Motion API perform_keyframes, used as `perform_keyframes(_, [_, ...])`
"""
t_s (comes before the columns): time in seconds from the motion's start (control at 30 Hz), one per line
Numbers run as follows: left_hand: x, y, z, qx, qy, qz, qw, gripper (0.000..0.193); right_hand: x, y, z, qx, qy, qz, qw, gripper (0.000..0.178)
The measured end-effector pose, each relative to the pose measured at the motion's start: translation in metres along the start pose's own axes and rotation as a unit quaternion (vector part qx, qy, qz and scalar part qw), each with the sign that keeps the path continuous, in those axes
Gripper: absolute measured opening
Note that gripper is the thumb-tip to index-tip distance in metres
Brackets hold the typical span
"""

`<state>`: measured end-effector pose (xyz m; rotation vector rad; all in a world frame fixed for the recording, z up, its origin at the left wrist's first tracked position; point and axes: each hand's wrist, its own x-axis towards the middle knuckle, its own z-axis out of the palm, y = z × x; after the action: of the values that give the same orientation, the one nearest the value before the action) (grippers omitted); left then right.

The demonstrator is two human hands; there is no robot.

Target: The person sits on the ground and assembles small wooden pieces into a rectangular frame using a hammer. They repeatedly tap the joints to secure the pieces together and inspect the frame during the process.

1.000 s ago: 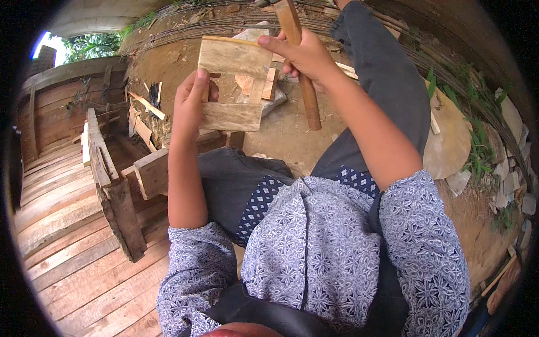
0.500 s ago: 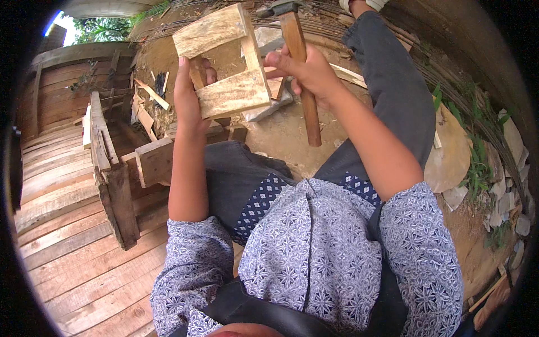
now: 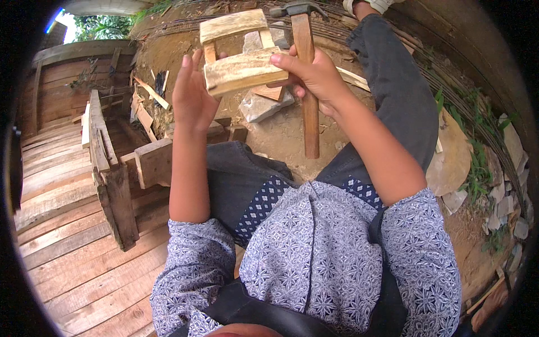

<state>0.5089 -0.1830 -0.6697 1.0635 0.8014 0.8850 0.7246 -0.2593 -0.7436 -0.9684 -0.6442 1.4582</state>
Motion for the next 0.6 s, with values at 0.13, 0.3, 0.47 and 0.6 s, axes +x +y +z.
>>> perform_keyframes(0.13, [0.003,-0.005,0.002,-0.129,-0.044,0.025,0.990,0.070,-0.002,-0.011,0.009,0.057,0.001,0.053,0.997,0.050])
perform_keyframes(0.3, [0.010,-0.020,0.018,-0.114,0.005,0.039,0.993,0.099,0.007,-0.003,-0.004,0.064,0.000,0.108,0.992,0.056])
perform_keyframes(0.47, [0.019,-0.037,0.032,-0.105,0.063,0.053,0.991,0.090,0.014,0.005,-0.031,-0.097,0.007,0.040,0.994,0.067])
perform_keyframes(0.6, [0.017,-0.045,0.036,-0.058,0.095,0.046,0.993,0.088,0.017,0.013,-0.038,-0.165,0.035,-0.023,0.985,0.071])
